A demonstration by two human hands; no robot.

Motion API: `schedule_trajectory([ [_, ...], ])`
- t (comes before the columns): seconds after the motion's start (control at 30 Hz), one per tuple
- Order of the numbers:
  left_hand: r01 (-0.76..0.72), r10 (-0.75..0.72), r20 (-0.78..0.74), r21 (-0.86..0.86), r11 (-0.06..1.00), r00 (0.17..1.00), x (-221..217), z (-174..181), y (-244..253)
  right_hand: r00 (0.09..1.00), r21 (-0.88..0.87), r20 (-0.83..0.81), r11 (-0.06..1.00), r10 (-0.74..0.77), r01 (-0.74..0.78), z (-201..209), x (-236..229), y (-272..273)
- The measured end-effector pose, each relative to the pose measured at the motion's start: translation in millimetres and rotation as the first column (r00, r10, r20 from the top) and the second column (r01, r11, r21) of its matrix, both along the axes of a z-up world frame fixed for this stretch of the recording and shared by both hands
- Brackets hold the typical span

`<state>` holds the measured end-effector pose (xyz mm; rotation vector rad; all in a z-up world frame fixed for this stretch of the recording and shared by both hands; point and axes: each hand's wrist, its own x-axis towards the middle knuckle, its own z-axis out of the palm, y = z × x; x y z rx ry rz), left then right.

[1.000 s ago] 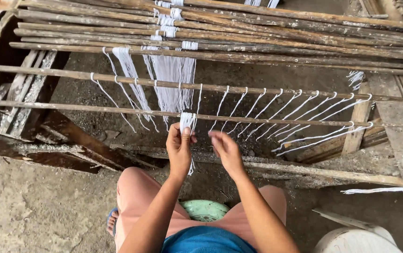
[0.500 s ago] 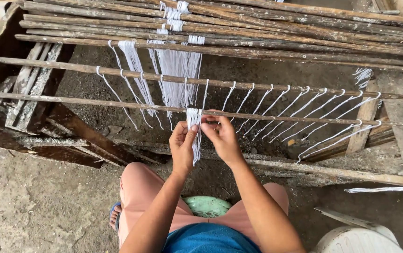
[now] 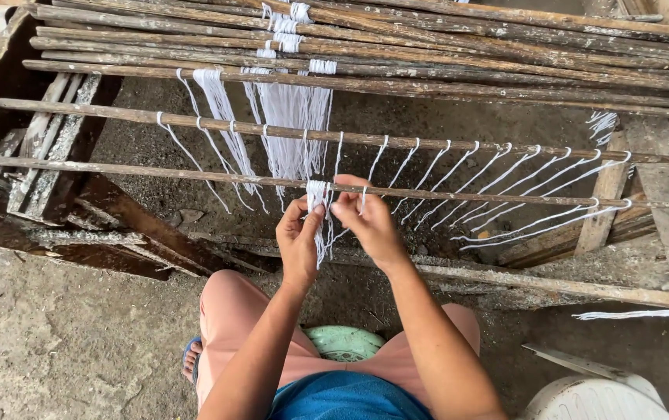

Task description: Weaving cotton wicks onto wooden sticks using a manual frame for candle production

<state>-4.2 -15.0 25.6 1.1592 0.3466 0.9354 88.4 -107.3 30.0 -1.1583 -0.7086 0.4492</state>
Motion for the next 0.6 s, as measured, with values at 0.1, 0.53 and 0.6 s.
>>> schedule_trajectory([
  [0.1,-0.015,0.015,-0.006,0.018,1.000,1.000,3,-8,2,0.984,-0.097,0.120,0.985,-0.134,0.146,-14,2,13],
  [0.53,-0.049,0.066,-0.108,0.153,0.987,0.992,5,-40,20,0.813,-0.006,-0.579,0.997,-0.063,0.073,23,53,-131],
  [0.6,-0.039,0.053,-0.093,0.146,0.988,0.994,5,-30,14,0.818,-0.016,-0.567,0.994,-0.098,0.108,7,76,-166],
])
